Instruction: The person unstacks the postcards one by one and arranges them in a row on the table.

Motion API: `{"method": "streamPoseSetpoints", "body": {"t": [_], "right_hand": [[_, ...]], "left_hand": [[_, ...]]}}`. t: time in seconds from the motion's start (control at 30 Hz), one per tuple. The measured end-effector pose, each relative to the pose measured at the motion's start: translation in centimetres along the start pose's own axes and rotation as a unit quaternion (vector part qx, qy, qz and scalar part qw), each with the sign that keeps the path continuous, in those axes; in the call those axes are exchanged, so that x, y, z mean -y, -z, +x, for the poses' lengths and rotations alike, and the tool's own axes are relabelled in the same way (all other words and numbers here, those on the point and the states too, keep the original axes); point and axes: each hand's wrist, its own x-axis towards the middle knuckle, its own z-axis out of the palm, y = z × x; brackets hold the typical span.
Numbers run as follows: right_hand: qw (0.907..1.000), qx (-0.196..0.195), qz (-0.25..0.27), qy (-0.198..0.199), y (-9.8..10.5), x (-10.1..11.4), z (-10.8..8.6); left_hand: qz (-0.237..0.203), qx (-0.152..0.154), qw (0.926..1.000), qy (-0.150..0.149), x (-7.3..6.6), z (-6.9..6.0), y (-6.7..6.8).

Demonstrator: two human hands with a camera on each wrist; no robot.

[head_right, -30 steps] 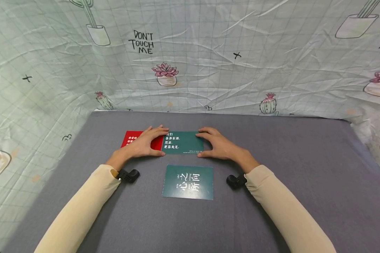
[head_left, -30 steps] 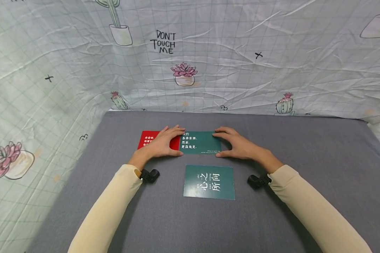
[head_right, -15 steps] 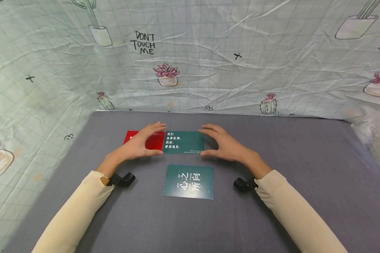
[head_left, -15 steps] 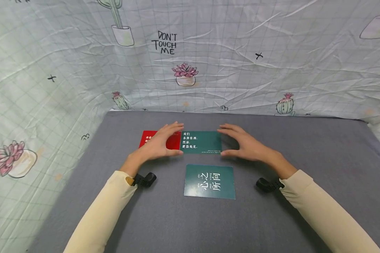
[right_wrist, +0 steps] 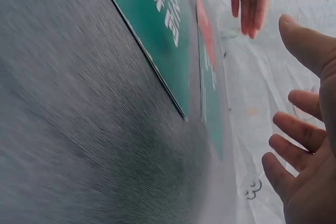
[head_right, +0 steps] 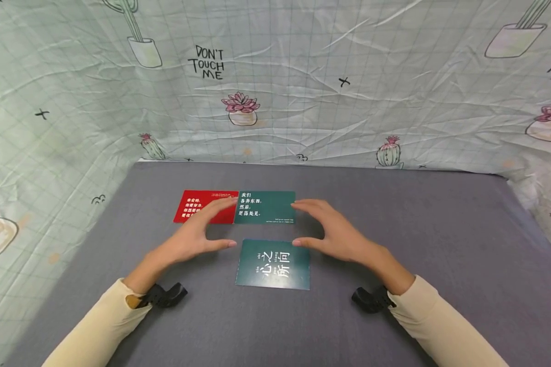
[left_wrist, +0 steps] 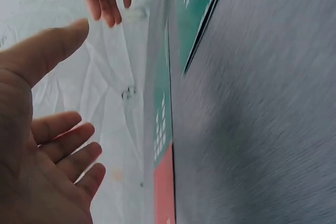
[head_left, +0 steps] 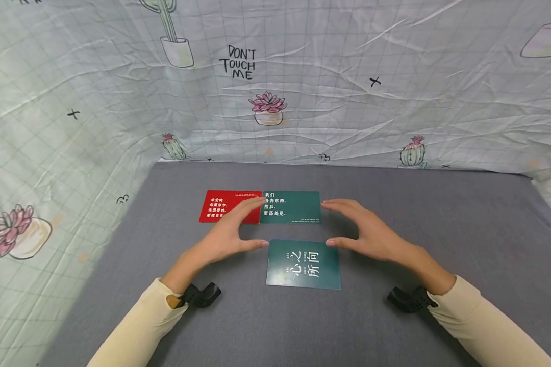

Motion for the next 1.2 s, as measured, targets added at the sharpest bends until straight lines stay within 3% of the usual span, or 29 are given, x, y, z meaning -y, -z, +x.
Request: {"method": "streamPoseSetpoints", "body": {"t": [0.27,0.5,0.83,1.2], "right_hand": [[0.9998,-0.011,0.009,0.012,-1.0,0.9,-2.4],[0.9997,-0.007,0.019,0.013,-2.4,1.1,-4.1],[0.9988,0.009,0.042,-0.021,-3.8,1.1,-5.2],[0.9985,0.017,0.041,-0.032,-4.5,0.9,-5.6]], "left_hand": [[-0.049,-0.001,0.9988,-0.004,-1.2,-2.2,-1.8],[-0.031,0.032,0.9990,-0.005,-1.3,-3.4,-3.4],[-0.052,0.068,0.9963,-0.004,-0.5,-3.8,-4.7],[-0.044,0.065,0.9969,-0.008,0.0,-3.8,-5.3]]}}
